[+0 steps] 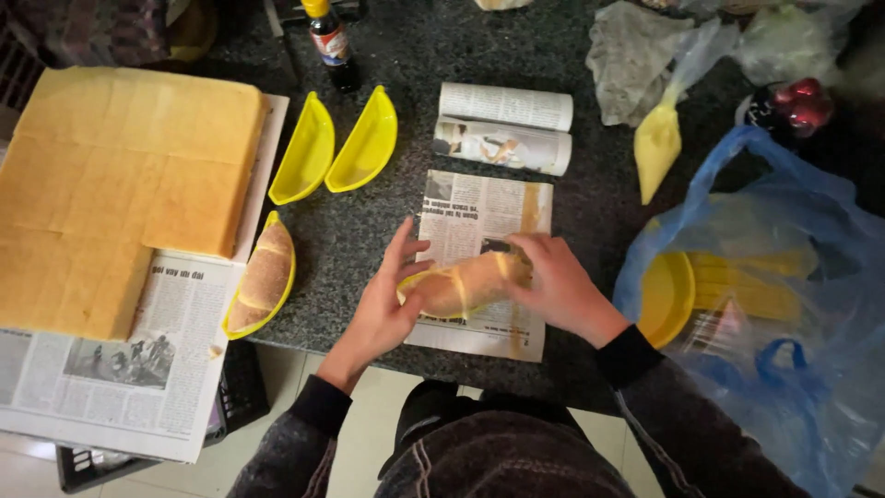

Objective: Wrapping small cakes in individual sheets of paper and placing them into yellow crescent-shaped plastic molds.

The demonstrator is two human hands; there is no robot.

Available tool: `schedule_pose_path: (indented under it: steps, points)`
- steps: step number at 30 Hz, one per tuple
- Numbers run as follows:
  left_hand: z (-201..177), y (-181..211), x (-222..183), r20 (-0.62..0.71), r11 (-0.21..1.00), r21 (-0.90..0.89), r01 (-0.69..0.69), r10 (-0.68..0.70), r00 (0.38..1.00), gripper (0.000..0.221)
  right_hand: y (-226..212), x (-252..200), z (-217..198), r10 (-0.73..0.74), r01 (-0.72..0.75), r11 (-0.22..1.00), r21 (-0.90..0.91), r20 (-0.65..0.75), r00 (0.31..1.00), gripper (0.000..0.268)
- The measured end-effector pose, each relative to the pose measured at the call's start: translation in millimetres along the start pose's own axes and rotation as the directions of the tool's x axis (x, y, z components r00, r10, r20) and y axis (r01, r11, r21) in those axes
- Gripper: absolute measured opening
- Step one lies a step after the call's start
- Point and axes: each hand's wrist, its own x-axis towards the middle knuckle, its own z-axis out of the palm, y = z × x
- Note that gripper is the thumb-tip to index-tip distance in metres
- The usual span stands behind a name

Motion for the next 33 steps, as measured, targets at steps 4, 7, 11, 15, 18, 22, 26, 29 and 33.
schedule_pose_path:
  steps: [4,7,11,15,18,22,26,29,33]
  points:
    - [4,-8,-7,-0.029,0.999,-0.037,-0.018,0.016,0.999,0.112,-6,10,5,-0.064,0.075,0.995,-0.062,0.164,0.984,0.092]
    - [11,-22,-6,0.001,0.988,0.132,-0.075,0.075,0.997,0.107,-8,14,11,-0.063,0.108,0.982,-0.158,0.262,0.963,0.095]
    - [11,-4,-8,0.104,0.624,0.748,-0.225,0.226,0.969,0.096,-4,17,26,-0.102,0.186,0.937,-0.294,0.28,0.954,0.083]
    - [6,-29,-6,0.158,0.44,0.853,-0.281,0.296,0.942,0.092,-11,21,17,-0.045,0.14,0.953,-0.268,0.332,0.942,0.085]
    - [-3,-39,-7,0.092,0.54,0.797,-0.272,0.335,0.938,0.085,-12,23,13,-0.008,0.104,0.965,-0.241,0.371,0.929,0.091]
    - [-17,-48,-12,-0.041,0.781,0.622,0.059,-0.042,0.998,0.095,-14,24,11,-0.014,0.093,0.977,-0.192,0.376,0.927,0.096]
    - [-13,-44,-16,-0.013,0.802,0.51,0.312,-0.355,0.935,0.116,-10,25,15,-0.051,0.112,0.979,-0.168,0.333,0.941,0.087]
    - [-10,-48,-12,-0.032,0.844,0.444,0.301,-0.321,0.947,0.096,-6,24,21,-0.098,0.144,0.977,-0.158,0.266,0.959,0.08]
    - [-8,-57,-4,-0.072,0.803,0.518,0.294,-0.301,0.951,0.086,2,25,33,-0.133,0.166,0.976,-0.142,0.218,0.967,0.076]
